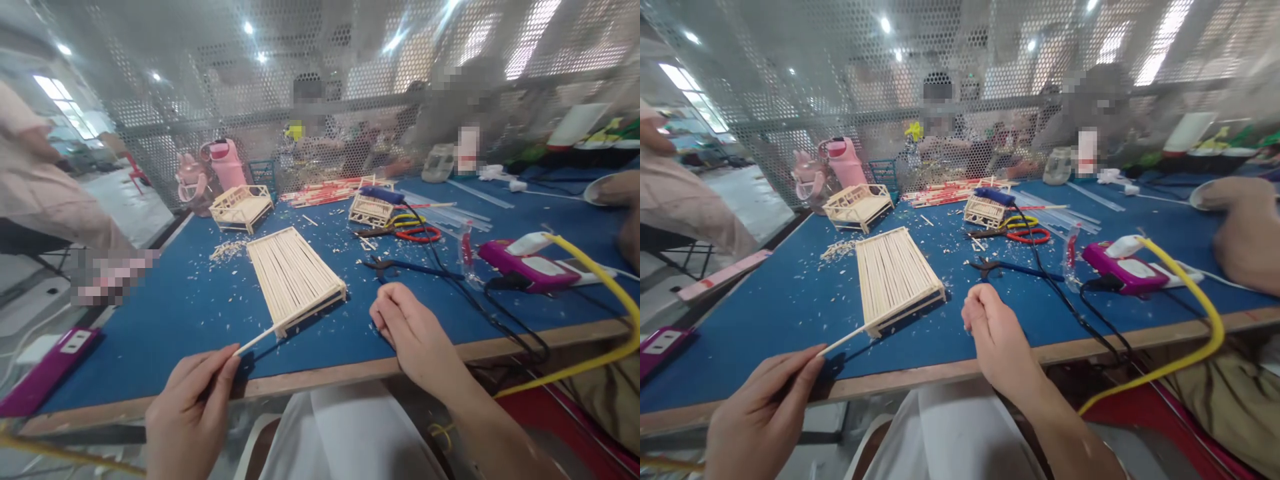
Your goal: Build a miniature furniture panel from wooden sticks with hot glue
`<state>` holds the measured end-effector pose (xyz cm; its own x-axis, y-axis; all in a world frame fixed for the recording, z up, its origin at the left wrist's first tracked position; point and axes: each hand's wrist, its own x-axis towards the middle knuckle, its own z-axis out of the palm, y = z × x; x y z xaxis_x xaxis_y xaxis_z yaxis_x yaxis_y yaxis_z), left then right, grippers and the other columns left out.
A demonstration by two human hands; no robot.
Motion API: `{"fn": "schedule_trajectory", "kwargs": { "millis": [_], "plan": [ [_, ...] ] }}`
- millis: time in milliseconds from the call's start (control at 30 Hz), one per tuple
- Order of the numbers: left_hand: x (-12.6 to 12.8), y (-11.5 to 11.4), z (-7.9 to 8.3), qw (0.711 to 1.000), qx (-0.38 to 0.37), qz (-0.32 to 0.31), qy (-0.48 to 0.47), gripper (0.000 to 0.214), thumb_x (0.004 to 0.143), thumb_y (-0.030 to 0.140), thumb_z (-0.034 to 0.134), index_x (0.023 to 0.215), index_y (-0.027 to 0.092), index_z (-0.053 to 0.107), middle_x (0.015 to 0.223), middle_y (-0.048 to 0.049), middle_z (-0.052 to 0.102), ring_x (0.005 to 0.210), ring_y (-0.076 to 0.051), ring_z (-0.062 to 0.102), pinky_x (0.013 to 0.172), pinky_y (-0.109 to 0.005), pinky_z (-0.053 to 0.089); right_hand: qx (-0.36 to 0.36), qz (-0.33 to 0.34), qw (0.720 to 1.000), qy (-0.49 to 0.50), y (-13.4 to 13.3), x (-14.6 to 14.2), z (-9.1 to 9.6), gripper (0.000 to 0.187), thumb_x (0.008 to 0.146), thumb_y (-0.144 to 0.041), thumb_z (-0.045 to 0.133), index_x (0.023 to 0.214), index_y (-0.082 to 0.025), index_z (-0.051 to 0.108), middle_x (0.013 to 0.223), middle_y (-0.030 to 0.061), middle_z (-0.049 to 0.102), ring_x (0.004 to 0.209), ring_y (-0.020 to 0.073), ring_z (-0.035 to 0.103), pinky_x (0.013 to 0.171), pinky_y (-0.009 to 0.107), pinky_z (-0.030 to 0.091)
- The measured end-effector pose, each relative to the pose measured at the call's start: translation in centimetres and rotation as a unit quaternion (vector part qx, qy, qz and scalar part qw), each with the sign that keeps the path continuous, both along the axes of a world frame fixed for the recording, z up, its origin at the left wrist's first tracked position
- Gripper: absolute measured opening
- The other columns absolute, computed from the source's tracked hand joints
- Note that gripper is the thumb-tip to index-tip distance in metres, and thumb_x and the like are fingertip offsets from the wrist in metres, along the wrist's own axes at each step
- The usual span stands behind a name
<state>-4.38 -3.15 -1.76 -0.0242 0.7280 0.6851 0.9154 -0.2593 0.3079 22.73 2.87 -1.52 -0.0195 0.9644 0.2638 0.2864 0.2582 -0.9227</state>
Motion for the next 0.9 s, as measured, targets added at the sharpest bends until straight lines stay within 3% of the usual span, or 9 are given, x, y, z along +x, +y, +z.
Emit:
{"fn": "schedule_trajectory", "kwargs": {
  "millis": [200,300,433,733,900],
  "plan": [
    [-0.4,0.4,0.1,1.0,-0.009,-0.006,0.01,0.021,0.088,0.037,0.058,0.088,0.023,0.073,0.082,-0.001,0.074,0.071,-0.013,0.069,0.067,-0.018,0.053,-0.016,-0.018,1.0,0.001,0.6,-0.2,0.4,0.016,0.084,-0.031,0.043,0.093,-0.02,0.052,0.072,0.0005,0.058,0.051,0.0107,0.046,0.047,0.023,0.039],
    [-0.5,0.7,0.5,0.999,-0.011,-0.018,0.024,0.019,0.088,0.035,0.058,0.089,0.023,0.073,0.082,-0.0016,0.074,0.07,-0.014,0.07,0.066,-0.019,0.054,0.006,-0.015,1.0,-0.025,1.2,-0.6,0.9,0.028,0.076,-0.024,0.05,0.104,-0.02,0.055,0.09,0.0058,0.064,0.059,0.0111,0.053,0.055,0.024,0.047],
    [-0.4,1.0,0.7,0.999,-0.004,-0.025,0.033,0.018,0.088,0.034,0.058,0.088,0.022,0.072,0.083,-0.0023,0.075,0.072,-0.015,0.07,0.067,-0.019,0.054,0.016,-0.009,1.0,-0.02,2.3,-1.4,0.6,0.037,0.076,-0.023,0.05,0.112,-0.018,0.056,0.101,0.0102,0.067,0.066,0.0135,0.059,0.06,0.027,0.051],
    [-0.3,1.3,0.6,0.999,-0.015,-0.03,0.017,0.016,0.087,0.031,0.059,0.088,0.021,0.071,0.081,-0.0012,0.075,0.073,-0.014,0.07,0.069,-0.019,0.053,0.025,-0.004,0.995,-0.093,2.5,-2.1,0.8,0.032,0.079,-0.024,0.047,0.105,-0.015,0.065,0.085,0.0071,0.07,0.063,0.0162,0.06,0.064,0.031,0.051],
    [0.0,1.3,1.2,0.999,-0.025,-0.043,-0.004,0.015,0.086,0.031,0.06,0.086,0.022,0.071,0.077,-0.0001,0.074,0.068,-0.013,0.069,0.064,-0.019,0.052,0.03,-0.03,0.996,-0.079,2.2,-2.3,0.2,0.034,0.08,-0.026,0.049,0.11,-0.015,0.061,0.093,0.0092,0.07,0.063,0.015,0.059,0.06,0.029,0.049]
  ]
}}
